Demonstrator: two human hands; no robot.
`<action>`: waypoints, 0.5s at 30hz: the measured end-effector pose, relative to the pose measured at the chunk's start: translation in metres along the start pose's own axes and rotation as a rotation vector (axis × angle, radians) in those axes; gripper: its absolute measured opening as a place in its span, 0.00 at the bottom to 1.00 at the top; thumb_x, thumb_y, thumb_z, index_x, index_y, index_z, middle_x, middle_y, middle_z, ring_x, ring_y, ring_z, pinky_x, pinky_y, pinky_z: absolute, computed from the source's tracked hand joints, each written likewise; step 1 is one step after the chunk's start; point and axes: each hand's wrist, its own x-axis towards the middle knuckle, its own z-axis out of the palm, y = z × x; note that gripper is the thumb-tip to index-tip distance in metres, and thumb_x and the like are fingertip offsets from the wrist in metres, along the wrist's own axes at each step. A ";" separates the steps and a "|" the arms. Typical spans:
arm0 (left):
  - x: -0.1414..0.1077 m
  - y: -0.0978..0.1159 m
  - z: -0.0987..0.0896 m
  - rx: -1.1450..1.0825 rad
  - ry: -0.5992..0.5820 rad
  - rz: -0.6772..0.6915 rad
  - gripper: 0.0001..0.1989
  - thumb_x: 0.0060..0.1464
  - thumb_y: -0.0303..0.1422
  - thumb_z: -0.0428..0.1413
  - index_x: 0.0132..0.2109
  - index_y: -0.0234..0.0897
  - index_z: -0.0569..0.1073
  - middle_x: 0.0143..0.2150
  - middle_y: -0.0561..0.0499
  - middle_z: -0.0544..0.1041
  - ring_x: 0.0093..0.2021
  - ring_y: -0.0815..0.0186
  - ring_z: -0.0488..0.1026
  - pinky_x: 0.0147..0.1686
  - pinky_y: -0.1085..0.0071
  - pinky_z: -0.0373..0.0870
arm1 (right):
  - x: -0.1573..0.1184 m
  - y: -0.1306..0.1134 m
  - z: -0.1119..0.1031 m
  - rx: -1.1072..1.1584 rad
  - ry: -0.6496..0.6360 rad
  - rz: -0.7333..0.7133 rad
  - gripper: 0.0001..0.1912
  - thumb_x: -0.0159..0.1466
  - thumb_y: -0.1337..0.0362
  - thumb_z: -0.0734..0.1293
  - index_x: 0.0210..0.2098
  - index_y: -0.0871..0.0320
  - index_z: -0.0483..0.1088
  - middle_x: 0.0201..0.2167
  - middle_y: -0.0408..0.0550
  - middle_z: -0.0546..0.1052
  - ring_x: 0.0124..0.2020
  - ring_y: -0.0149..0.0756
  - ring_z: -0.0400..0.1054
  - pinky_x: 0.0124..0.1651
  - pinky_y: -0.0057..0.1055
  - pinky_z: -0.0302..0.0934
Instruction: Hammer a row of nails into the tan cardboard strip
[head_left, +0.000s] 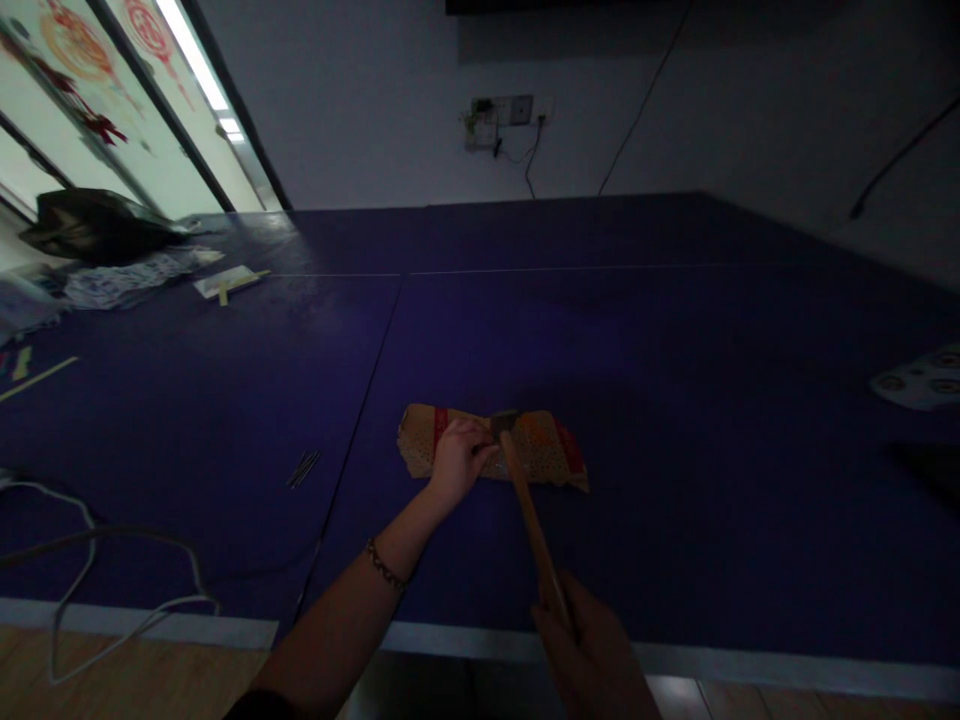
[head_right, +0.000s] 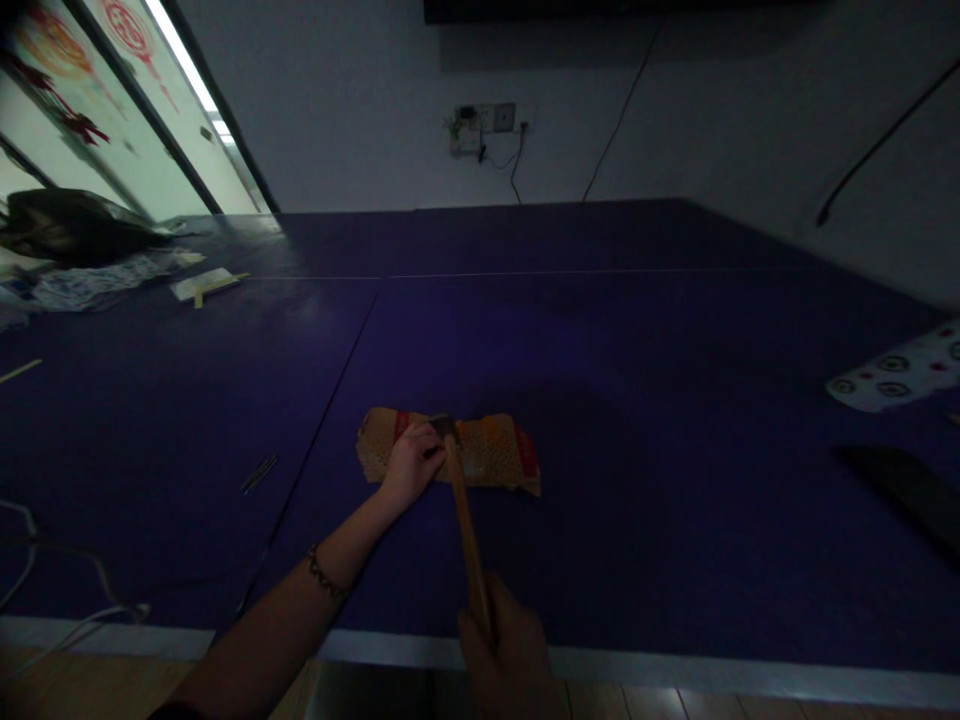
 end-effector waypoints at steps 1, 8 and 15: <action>0.000 0.000 0.000 0.004 -0.006 -0.001 0.02 0.45 0.26 0.58 0.27 0.35 0.75 0.29 0.49 0.74 0.36 0.63 0.68 0.36 0.68 0.66 | 0.000 0.000 0.000 0.009 -0.002 0.002 0.15 0.53 0.55 0.62 0.35 0.57 0.70 0.17 0.44 0.70 0.21 0.37 0.65 0.21 0.28 0.58; 0.000 -0.001 0.001 0.017 -0.017 -0.008 0.04 0.46 0.26 0.58 0.25 0.35 0.75 0.29 0.49 0.74 0.36 0.63 0.68 0.37 0.67 0.66 | 0.000 -0.006 -0.003 -0.008 0.026 -0.041 0.17 0.52 0.54 0.62 0.36 0.58 0.70 0.22 0.46 0.73 0.26 0.40 0.67 0.28 0.30 0.61; 0.002 -0.001 0.000 0.021 -0.053 -0.036 0.00 0.45 0.28 0.59 0.28 0.37 0.75 0.31 0.51 0.75 0.36 0.64 0.69 0.39 0.66 0.66 | -0.003 -0.004 -0.007 0.145 -0.016 -0.014 0.16 0.53 0.52 0.62 0.33 0.58 0.69 0.19 0.44 0.69 0.19 0.34 0.63 0.19 0.26 0.56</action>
